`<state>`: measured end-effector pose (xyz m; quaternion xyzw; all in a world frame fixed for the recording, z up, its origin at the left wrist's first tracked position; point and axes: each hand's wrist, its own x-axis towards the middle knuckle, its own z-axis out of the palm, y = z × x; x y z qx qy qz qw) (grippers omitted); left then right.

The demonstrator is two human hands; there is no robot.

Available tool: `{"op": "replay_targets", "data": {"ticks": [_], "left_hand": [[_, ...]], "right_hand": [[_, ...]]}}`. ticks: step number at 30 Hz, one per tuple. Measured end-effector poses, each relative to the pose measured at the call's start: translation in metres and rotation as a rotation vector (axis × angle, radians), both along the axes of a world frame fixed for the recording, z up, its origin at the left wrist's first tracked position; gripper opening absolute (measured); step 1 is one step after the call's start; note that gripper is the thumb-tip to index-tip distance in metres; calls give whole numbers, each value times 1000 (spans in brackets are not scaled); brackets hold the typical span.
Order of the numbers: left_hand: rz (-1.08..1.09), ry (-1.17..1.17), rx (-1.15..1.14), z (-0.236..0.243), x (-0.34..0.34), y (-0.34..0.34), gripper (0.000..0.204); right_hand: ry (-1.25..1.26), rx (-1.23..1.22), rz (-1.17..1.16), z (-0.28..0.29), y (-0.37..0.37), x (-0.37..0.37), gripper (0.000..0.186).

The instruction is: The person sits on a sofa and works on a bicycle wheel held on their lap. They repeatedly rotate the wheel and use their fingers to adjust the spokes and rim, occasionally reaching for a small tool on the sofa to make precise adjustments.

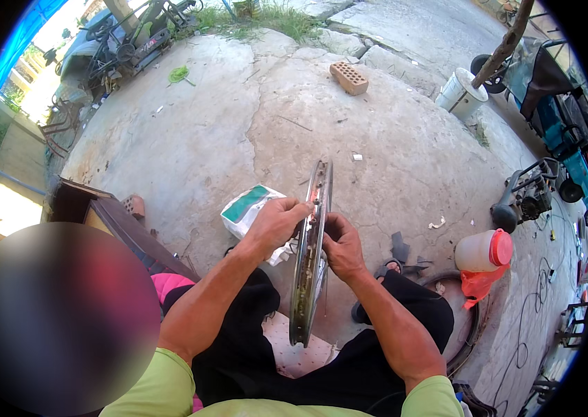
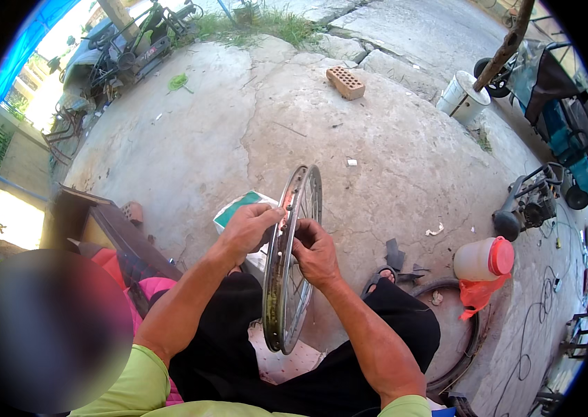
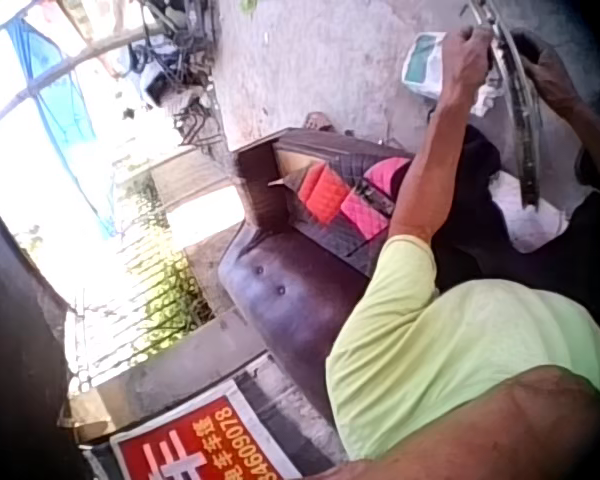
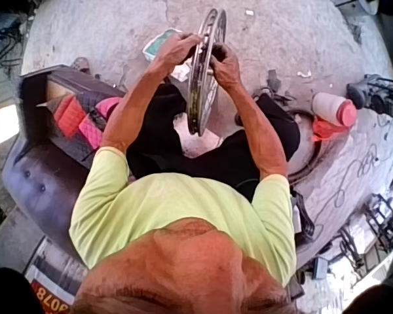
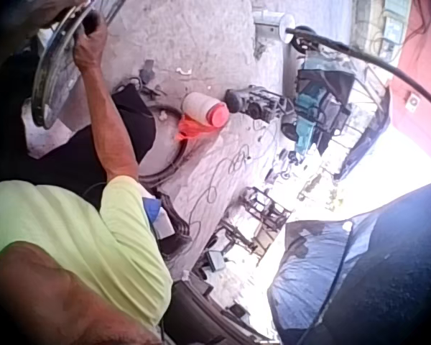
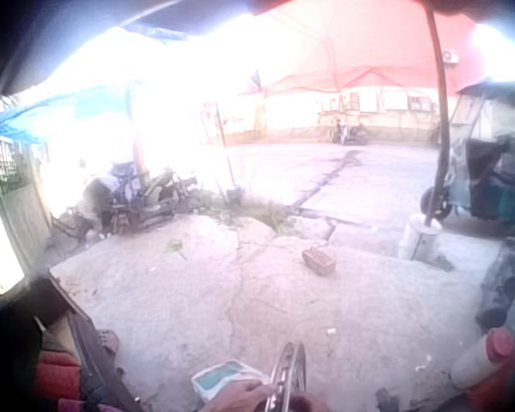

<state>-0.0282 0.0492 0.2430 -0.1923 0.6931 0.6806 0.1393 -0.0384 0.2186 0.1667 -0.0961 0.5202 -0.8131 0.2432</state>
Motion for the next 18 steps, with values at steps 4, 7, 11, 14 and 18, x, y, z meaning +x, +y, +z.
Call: {"op": "replay_targets", "data": {"ticks": [4, 7, 11, 14, 18], "left_hand": [[-7, 21, -3, -1, 1, 1, 28], [-1, 32, -20, -4, 2, -1, 29], [-12, 42, -59, 2, 2, -1, 30], [-19, 60, -60, 2, 2, -1, 31], [-33, 99, -106, -1, 3, -3, 31]], "right_hand": [[-9, -91, 28, -5, 1, 0, 21], [12, 53, 44, -2, 3, -2, 17], [5, 35, 23, 3, 1, -1, 17], [-34, -61, -24, 6, -1, 3, 22], [2, 16, 8, 2, 1, 0, 25]]}}
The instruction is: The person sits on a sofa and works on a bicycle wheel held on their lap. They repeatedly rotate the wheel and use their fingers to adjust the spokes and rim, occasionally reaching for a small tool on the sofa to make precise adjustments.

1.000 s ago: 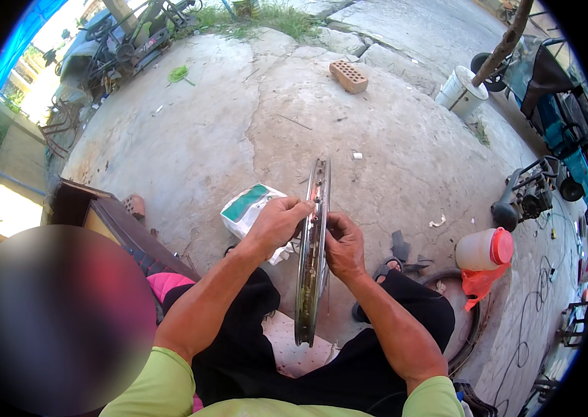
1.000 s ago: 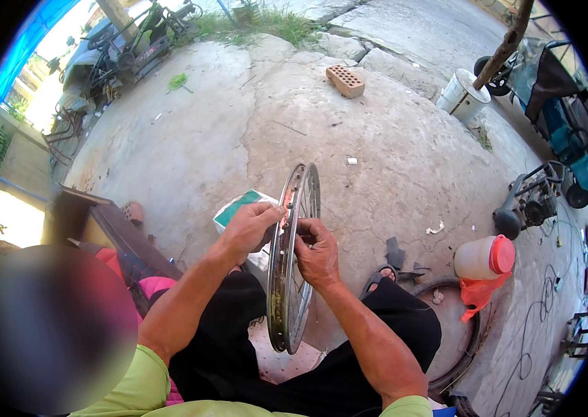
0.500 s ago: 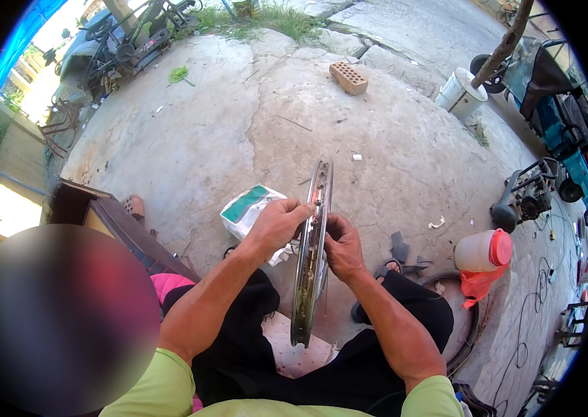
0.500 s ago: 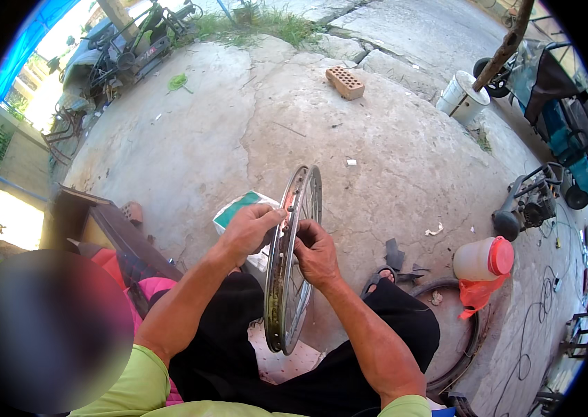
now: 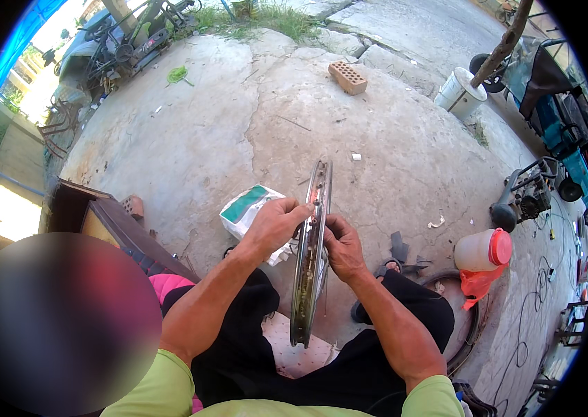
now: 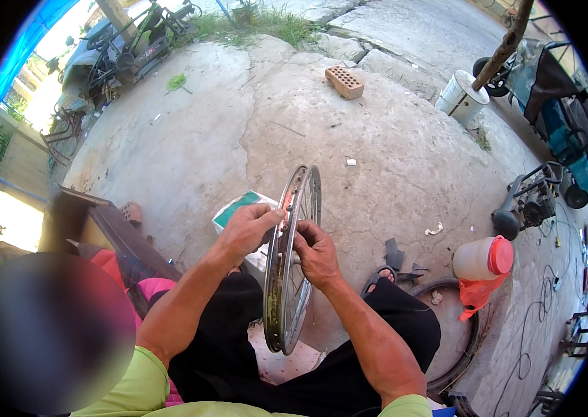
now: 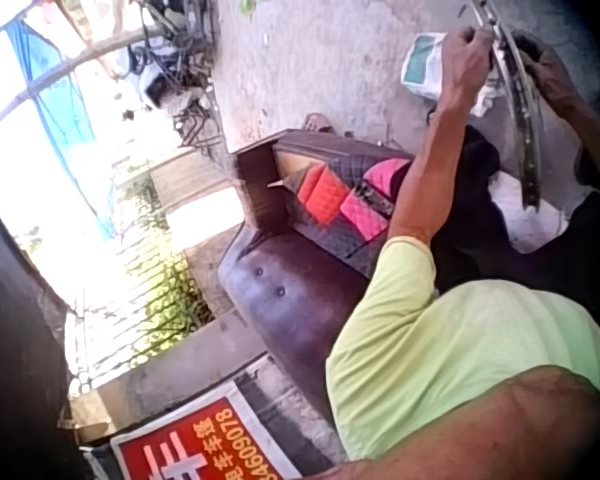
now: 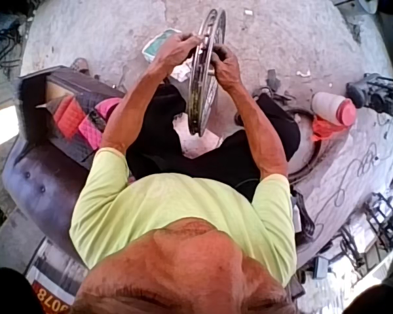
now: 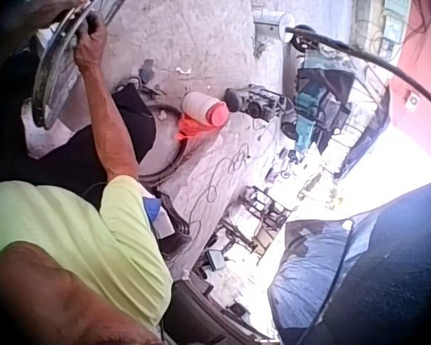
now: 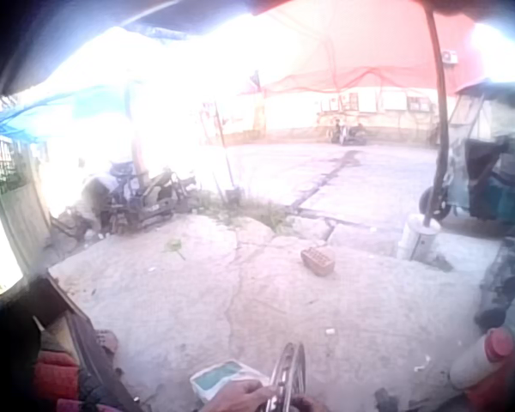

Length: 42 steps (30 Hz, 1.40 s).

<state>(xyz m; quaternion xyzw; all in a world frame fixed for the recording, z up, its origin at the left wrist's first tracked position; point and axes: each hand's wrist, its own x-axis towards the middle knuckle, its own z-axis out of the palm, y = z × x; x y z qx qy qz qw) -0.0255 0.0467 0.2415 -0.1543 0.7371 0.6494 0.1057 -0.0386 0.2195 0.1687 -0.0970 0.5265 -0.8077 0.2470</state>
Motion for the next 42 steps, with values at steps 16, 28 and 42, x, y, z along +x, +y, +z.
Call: {"op": "replay_targets", "data": {"ticks": [16, 28, 42], "left_hand": [[-241, 199, -354, 46, 12, 3, 27], [-185, 333, -485, 31, 14, 2, 23], [-244, 337, -461, 32, 12, -3, 23]], "right_hand": [[-32, 71, 15, 8, 5, -3, 23], [-15, 8, 70, 7, -1, 1, 17], [-4, 55, 81, 8, 0, 1, 15]]}}
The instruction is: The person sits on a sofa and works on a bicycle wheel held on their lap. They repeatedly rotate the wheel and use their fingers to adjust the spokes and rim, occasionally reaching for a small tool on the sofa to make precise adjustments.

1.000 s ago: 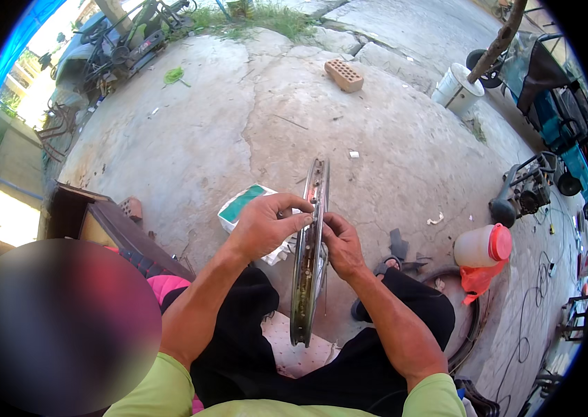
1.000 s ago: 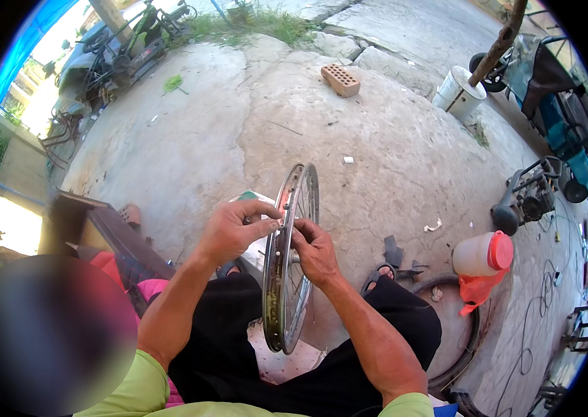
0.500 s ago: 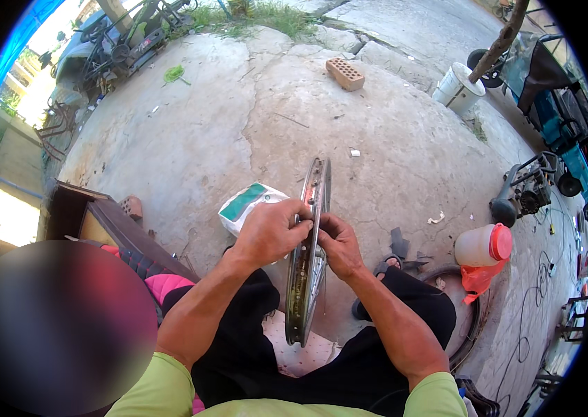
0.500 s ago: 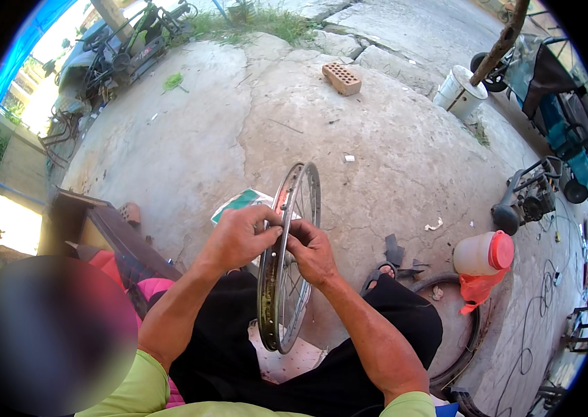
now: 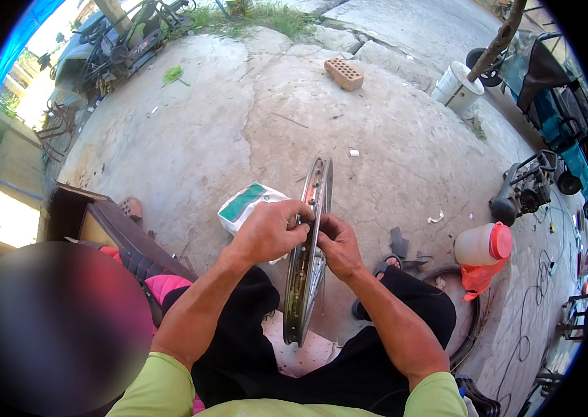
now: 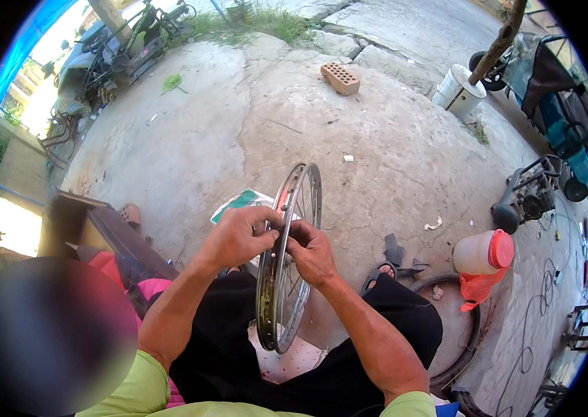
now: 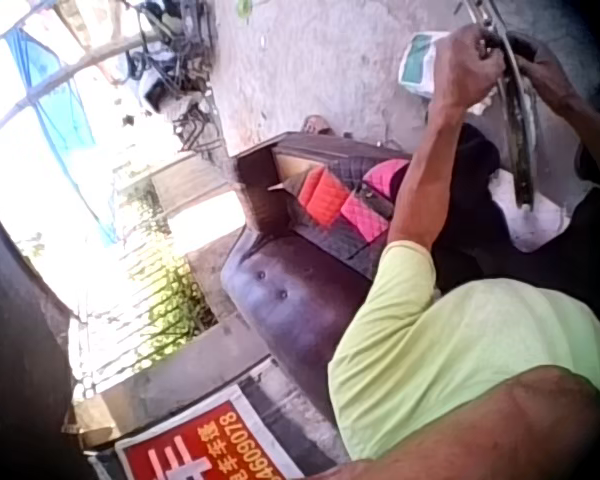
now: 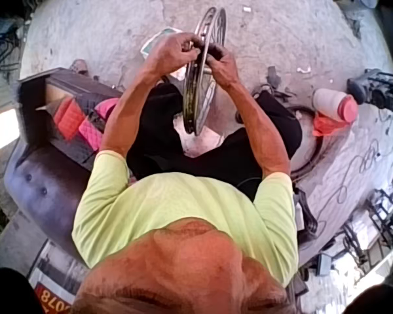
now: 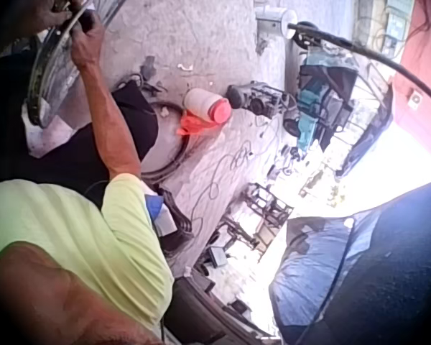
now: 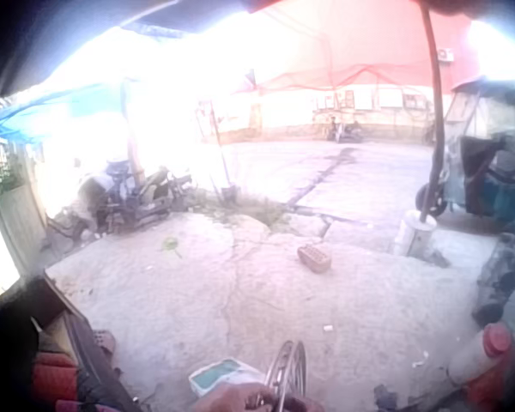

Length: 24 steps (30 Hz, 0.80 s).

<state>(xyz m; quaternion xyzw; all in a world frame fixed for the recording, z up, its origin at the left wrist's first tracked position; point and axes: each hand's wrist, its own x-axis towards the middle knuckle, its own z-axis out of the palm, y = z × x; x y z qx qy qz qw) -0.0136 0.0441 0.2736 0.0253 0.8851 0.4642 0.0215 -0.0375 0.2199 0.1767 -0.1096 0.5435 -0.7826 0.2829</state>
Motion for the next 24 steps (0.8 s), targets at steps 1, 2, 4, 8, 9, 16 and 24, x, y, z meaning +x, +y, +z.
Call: {"op": "replay_targets", "data": {"ticks": [1, 2, 4, 8, 9, 16, 24], "left_hand": [[1, -11, 3, -2, -1, 0, 23], [2, -22, 6, -3, -1, 0, 23], [19, -42, -17, 1, -1, 0, 23], [-7, 32, 4, -1, 0, 2, 23], [-14, 17, -3, -2, 0, 1, 23], [12, -9, -51, 1, 0, 1, 22], [-24, 21, -35, -5, -2, 1, 20]], "right_hand": [[2, 9, 12, -1, 1, 0, 15], [-4, -12, 11, -2, 1, 0, 15], [-19, -55, 12, -3, -1, 1, 15], [-25, -35, -3, 3, -1, 2, 17], [-20, -20, 4, 1, -1, 1, 17], [-14, 1, -4, 4, -2, 3, 17], [-11, -27, 0, -1, 0, 4, 18]]}}
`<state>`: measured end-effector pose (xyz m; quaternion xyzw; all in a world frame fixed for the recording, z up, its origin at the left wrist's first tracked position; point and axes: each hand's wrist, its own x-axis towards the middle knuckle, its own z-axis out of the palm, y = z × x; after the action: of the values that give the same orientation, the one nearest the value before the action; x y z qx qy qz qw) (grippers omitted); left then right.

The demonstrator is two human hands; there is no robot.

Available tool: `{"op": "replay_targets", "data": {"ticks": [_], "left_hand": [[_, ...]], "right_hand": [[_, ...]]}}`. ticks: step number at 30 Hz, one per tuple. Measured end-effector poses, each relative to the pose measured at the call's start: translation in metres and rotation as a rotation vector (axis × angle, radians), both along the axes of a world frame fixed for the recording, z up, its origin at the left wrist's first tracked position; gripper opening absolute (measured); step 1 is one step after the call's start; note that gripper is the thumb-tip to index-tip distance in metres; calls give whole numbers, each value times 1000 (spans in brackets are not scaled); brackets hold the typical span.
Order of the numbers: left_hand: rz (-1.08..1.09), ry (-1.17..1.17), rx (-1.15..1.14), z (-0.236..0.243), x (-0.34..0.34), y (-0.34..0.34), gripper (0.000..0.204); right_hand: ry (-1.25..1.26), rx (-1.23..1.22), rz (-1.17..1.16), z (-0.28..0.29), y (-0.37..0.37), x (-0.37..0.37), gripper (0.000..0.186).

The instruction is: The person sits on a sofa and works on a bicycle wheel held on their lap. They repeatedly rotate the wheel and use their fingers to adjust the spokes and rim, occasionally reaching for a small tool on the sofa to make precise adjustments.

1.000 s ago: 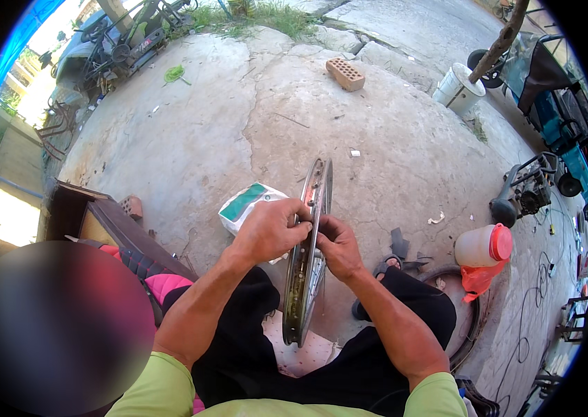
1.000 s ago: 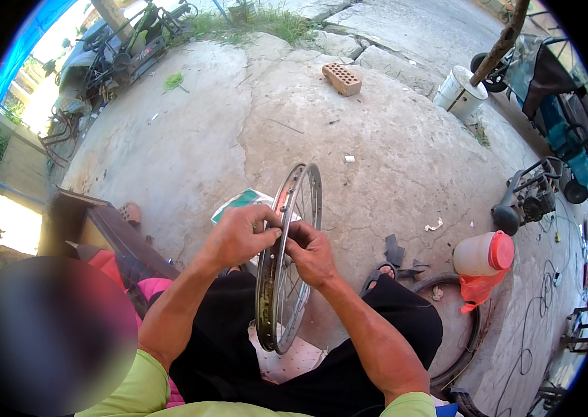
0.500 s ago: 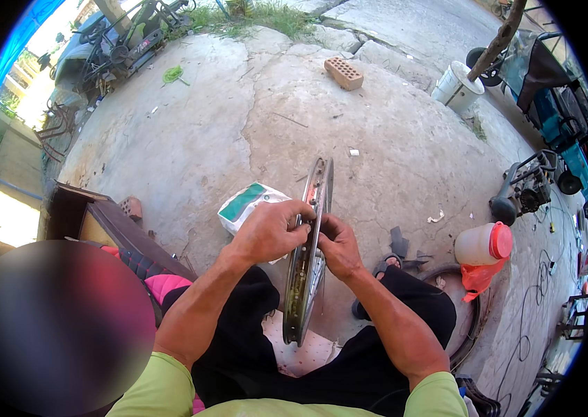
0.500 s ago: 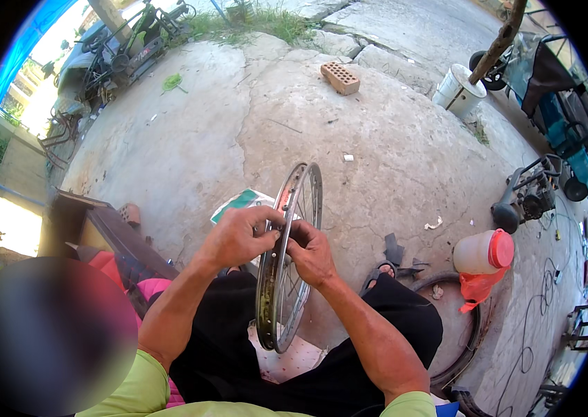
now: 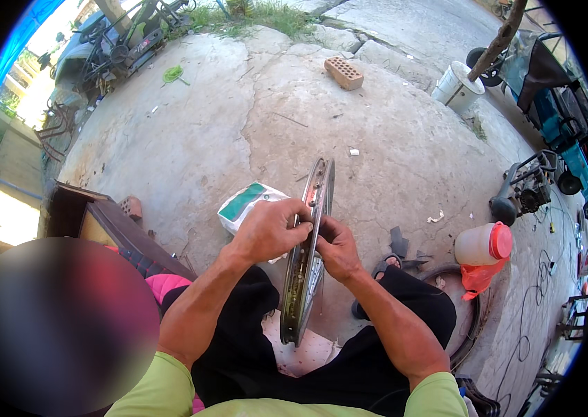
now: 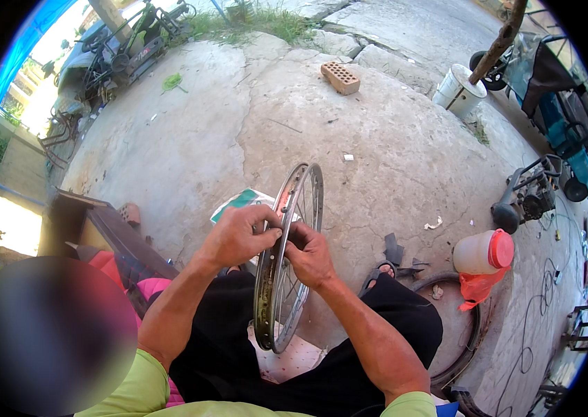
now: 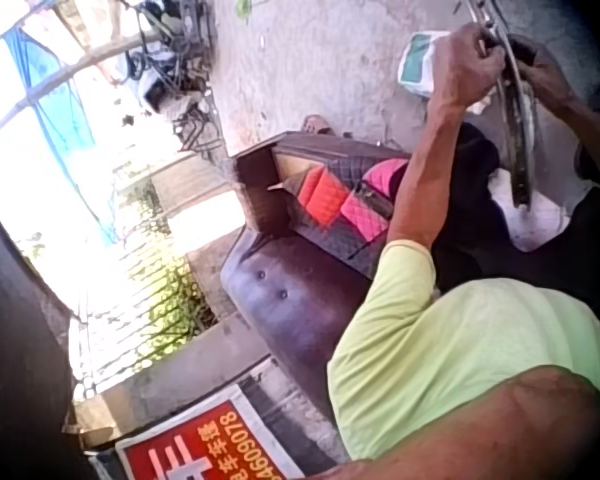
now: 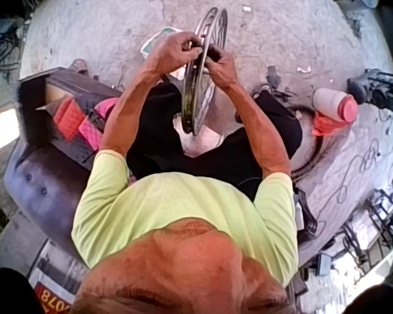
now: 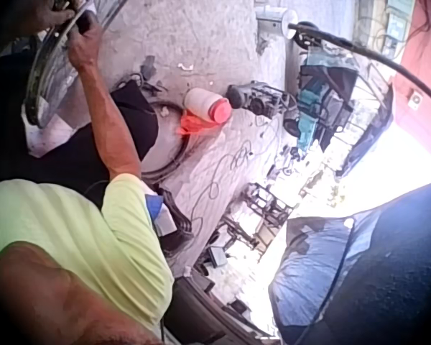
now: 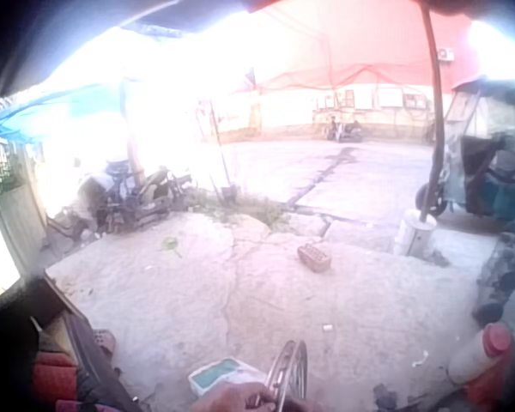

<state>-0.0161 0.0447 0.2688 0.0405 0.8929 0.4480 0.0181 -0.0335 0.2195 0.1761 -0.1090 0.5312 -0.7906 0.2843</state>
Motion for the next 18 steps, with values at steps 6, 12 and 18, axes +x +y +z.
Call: {"op": "replay_targets", "data": {"ticks": [6, 12, 18], "left_hand": [[-22, 41, 41, -1, 1, -1, 22], [2, -45, -5, 7, 1, 0, 24], [-46, 85, 32, -12, 1, -8, 22]], "right_hand": [[-10, 18, -5, 5, -1, 0, 19], [-15, 20, -7, 7, -1, 0, 18], [-12, 4, 6, 9, -3, 1, 19]]}}
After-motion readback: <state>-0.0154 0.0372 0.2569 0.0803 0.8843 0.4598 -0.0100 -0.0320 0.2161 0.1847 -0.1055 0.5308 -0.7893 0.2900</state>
